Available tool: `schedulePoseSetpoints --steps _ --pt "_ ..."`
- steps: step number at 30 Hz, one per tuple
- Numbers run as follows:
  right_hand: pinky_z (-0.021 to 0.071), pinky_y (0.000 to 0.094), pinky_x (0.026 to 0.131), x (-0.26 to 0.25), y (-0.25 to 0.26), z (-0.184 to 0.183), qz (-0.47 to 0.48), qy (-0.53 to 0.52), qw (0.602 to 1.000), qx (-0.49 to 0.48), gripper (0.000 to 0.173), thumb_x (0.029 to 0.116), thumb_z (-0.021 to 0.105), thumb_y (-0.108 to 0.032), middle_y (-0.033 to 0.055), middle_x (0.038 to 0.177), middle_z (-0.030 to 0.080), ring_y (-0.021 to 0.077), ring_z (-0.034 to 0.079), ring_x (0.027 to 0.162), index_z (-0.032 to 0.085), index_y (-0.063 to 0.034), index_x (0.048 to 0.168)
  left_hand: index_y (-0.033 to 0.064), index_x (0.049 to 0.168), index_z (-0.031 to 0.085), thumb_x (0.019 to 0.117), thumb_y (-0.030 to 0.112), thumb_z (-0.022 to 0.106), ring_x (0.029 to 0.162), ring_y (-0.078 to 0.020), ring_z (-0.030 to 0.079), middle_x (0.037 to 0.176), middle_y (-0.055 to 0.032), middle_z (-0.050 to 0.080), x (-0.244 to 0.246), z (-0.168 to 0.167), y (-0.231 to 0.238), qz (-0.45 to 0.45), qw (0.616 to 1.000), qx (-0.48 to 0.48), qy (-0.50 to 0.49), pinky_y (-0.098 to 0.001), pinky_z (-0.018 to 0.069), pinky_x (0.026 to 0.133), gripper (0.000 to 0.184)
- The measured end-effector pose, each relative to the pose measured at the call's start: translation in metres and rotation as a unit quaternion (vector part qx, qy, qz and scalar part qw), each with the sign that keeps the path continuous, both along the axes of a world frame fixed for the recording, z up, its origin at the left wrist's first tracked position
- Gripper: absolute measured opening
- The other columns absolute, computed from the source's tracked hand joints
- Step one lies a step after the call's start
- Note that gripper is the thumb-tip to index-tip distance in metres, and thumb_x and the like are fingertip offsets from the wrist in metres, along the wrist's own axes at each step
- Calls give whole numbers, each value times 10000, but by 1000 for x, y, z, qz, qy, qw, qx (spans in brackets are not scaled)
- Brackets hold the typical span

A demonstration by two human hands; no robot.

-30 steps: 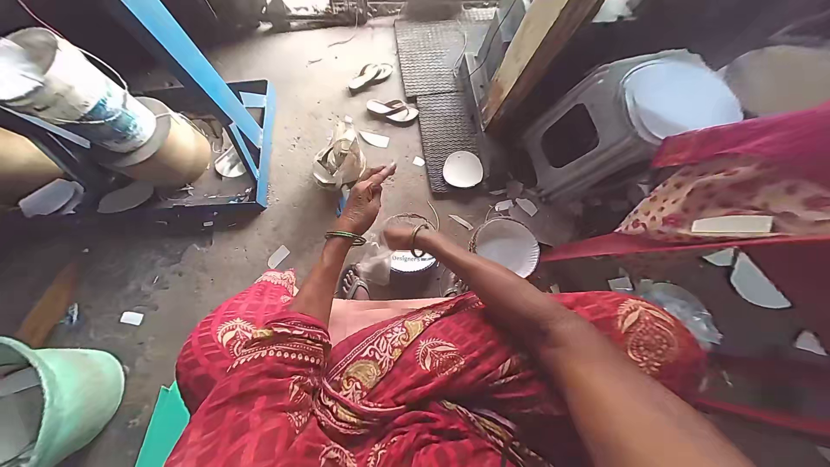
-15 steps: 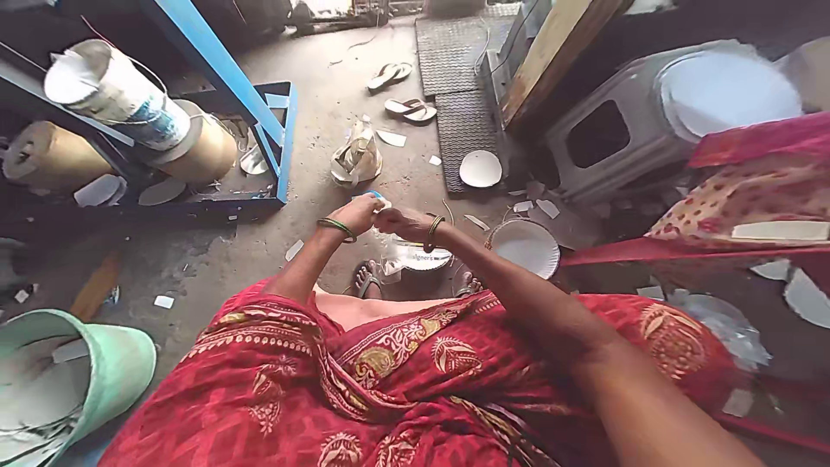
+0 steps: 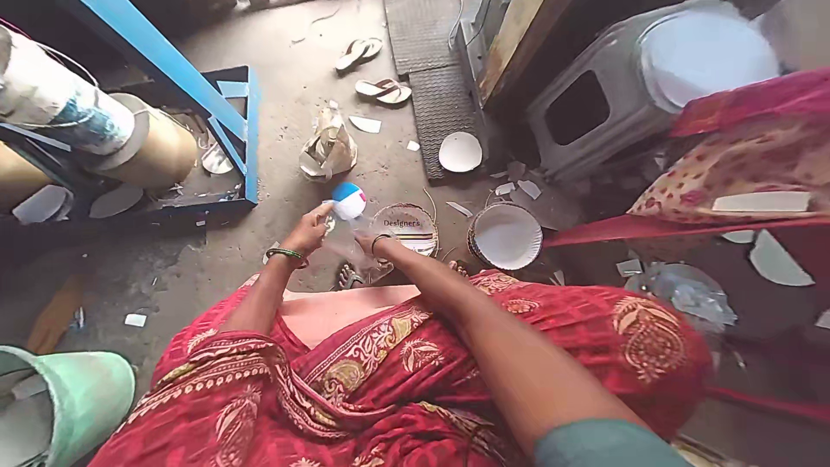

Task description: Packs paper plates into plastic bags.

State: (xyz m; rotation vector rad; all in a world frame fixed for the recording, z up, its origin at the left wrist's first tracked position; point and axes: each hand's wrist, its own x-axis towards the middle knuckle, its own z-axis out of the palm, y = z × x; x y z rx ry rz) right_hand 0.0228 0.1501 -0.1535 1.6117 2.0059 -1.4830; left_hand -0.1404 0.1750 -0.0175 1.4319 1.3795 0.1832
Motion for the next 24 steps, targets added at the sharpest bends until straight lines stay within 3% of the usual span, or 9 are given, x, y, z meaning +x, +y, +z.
schedulePoseSetpoints --steps 2,4,6,8,11,13,15,20,24 --pt "396 639 1068 3 14 14 52 65 996 -17 465 1017 585 -60 359 1350 564 495 547 1273 475 114 1434 26 1567 361 1007 -74 389 1428 -334 435 1648 -182 297 -3 -13 12 -23 997 31 60 -528 427 1081 569" --pt "500 540 889 5 28 38 94 135 986 -19 280 1058 496 -84 287 1105 644 367 635 991 617 121 1205 -16 1558 360 1017 -64 401 1507 -333 337 1642 -207 306 1 -10 20 -80 987 80 118 -509 298 1212 545" --pt "518 450 860 3 42 90 137 158 978 -10 253 1078 437 -52 239 1090 630 283 623 942 613 105 1170 -55 1536 378 1005 -72 409 1514 -346 324 1620 -234 336 5 -9 30 -116 971 134 160 -495 254 1240 532" --pt "496 541 920 2 53 151 167 126 972 107 245 1055 468 -42 261 1102 667 373 657 1027 648 88 1158 -90 1510 396 1000 -76 437 1493 -374 356 1593 -265 364 6 -4 40 -122 959 168 190 -500 271 1230 512" --pt "588 397 896 39 74 192 -52 312 932 176 259 1051 499 -71 174 1116 700 233 714 981 629 70 1226 -112 1423 492 990 -84 455 1421 -399 452 1525 -286 450 4 14 43 -113 949 217 200 -514 337 1186 435" --pt "610 397 853 84 106 160 -178 269 917 234 341 1055 549 -199 154 1118 705 226 728 960 584 9 1323 -73 1496 439 1022 -63 404 1473 -367 394 1580 -253 396 -1 23 45 -114 949 227 185 -490 293 1222 475" --pt "451 570 1067 132 125 83 -182 89 949 243 495 987 660 -222 261 1317 622 400 601 1232 552 30 1399 -36 1519 428 1037 -49 396 1480 -346 391 1589 -234 393 -6 31 45 -122 947 240 174 -474 303 1218 484" --pt "406 720 1039 169 51 -92 -242 -89 965 51 798 785 869 -127 384 1364 534 561 510 1282 473 77 1447 12 1530 438 1050 -10 403 1483 -305 391 1595 -206 397 -8 41 45 -117 954 221 166 -453 317 1213 482" --pt "399 689 1073 171 20 -121 -333 -57 941 20 873 791 879 -167 362 1426 497 530 491 1326 418 -8 1515 16 1529 441 1033 -24 398 1481 -290 393 1592 -201 402 0 45 47 -123 954 222 159 -436 316 1211 500"
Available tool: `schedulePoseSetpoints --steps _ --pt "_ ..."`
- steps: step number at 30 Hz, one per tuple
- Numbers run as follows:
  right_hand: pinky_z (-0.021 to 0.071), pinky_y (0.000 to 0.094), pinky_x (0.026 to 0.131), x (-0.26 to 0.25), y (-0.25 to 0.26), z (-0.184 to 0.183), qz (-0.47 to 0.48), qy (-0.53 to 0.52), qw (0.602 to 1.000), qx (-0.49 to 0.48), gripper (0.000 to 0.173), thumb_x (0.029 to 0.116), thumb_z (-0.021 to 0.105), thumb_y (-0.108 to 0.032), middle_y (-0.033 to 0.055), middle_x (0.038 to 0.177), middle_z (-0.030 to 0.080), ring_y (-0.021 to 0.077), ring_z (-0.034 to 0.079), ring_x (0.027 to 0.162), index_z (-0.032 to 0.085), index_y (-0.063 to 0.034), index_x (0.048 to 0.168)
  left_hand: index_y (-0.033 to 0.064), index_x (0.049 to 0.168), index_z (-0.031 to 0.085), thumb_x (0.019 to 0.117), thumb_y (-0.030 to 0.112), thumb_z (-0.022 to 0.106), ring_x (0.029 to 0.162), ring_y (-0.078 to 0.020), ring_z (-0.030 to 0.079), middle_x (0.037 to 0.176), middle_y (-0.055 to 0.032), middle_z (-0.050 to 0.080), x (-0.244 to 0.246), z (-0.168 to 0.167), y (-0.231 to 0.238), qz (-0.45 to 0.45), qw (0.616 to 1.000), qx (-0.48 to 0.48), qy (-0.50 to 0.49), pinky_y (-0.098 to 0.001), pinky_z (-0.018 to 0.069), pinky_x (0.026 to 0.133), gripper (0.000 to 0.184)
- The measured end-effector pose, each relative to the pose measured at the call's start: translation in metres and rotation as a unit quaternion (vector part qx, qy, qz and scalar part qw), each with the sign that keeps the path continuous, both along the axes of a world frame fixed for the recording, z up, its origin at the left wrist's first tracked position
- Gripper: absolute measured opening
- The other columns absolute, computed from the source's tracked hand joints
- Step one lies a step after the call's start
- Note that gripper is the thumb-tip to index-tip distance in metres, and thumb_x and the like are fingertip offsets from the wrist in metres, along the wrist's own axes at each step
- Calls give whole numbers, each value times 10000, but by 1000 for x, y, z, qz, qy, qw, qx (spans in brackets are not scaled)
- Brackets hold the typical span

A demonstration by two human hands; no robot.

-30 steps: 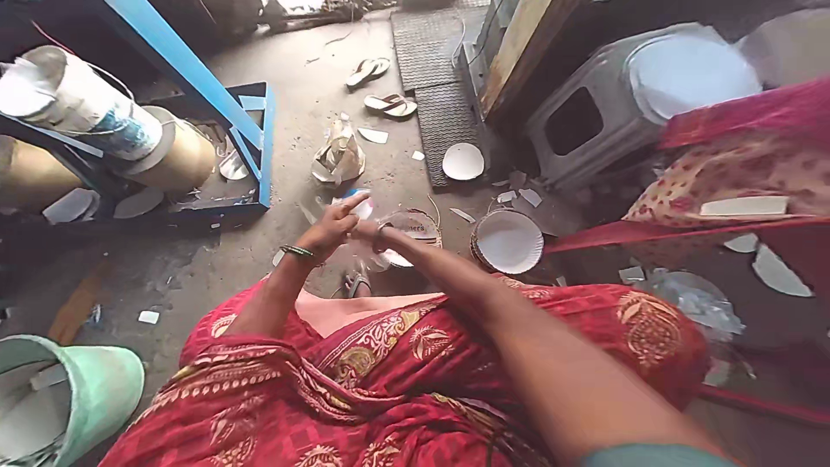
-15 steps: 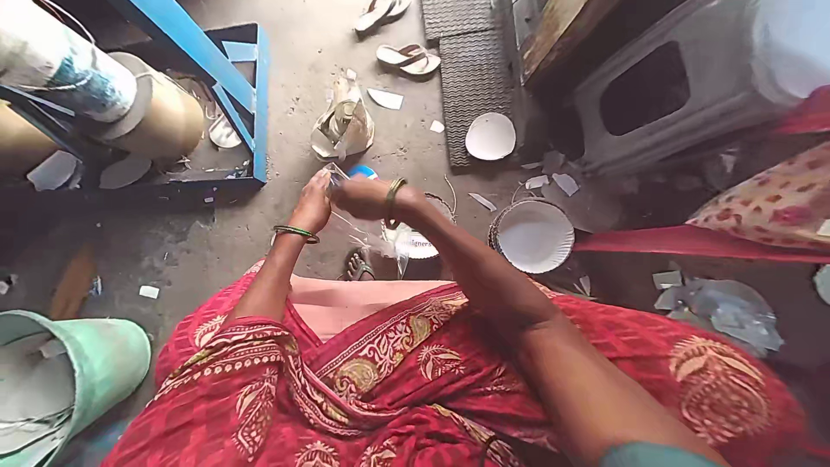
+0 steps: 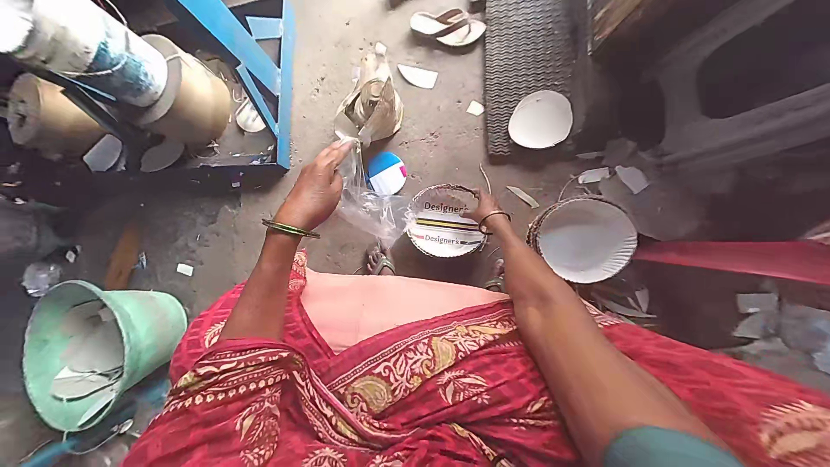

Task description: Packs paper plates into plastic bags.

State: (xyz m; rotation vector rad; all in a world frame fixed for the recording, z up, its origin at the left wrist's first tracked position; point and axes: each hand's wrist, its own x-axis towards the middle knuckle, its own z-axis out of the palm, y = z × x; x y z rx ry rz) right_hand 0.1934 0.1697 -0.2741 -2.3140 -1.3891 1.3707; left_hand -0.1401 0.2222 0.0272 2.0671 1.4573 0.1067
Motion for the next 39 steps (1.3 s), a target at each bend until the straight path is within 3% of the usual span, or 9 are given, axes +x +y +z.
schedulePoseSetpoints --steps 6,11,18,24,28,31,35,37,39 --pt "395 683 1073 -8 -4 2 -45 1 998 -43 909 821 861 -208 347 1441 497 517 499 1329 351 -10 1546 -21 1520 434 1033 -38 404 1483 -307 389 1580 -220 412 5 -10 -2 6 1000 2 -12 -431 307 1217 489" --pt "418 672 1043 -1 -15 -8 -74 47 993 -85 616 899 791 -222 344 1334 575 495 550 1261 540 91 1366 -45 1511 436 1021 -61 408 1474 -336 399 1570 -243 417 13 -13 -3 -19 1000 -9 2 -442 304 1219 491" --pt "459 636 984 -20 -19 6 -89 141 983 -76 571 927 720 -150 339 1300 571 455 574 1189 487 103 1382 -75 1527 382 1004 -77 433 1495 -358 356 1590 -264 371 8 -33 -6 -31 997 -56 45 -462 266 1239 525" --pt "428 650 1035 -13 26 131 -47 72 988 125 574 951 655 -54 344 1332 568 483 563 1244 424 57 1465 -83 1537 349 994 -57 484 1507 -346 339 1609 -260 339 16 -32 -6 -12 997 -65 41 -461 268 1242 560" --pt "428 600 1079 -20 43 237 -101 32 944 312 590 999 600 -118 322 1357 576 441 572 1276 369 48 1516 -99 1559 265 943 -42 576 1512 -370 317 1650 -263 236 21 -27 -3 69 993 -84 33 -491 302 1223 692" --pt "388 424 1168 -44 33 306 -137 82 893 421 656 1023 598 -152 281 1475 503 316 520 1370 289 66 1559 -77 1581 201 932 17 638 1399 -443 455 1640 -300 208 28 -24 -3 126 987 -100 -15 -564 425 1116 788" --pt "441 451 1105 -72 -3 380 -113 42 896 427 620 1031 593 -177 262 1403 565 310 583 1288 322 34 1547 -28 1604 99 923 9 668 1179 -405 615 1575 -330 298 41 -8 -5 144 969 -148 -138 -501 535 966 888" --pt "469 517 1043 -80 -34 400 -94 -10 911 402 573 1063 547 -225 291 1320 609 382 625 1205 353 29 1539 -79 1526 274 963 42 631 962 -294 628 1282 -299 545 45 12 -14 112 967 -155 -166 -432 529 863 677" --pt "479 566 992 -85 -65 399 -107 -28 910 401 540 1076 527 -249 331 1260 616 440 633 1140 400 64 1497 -75 1411 459 968 26 631 873 -241 594 1110 -238 615 47 32 -21 78 969 -164 -166 -409 509 826 486"
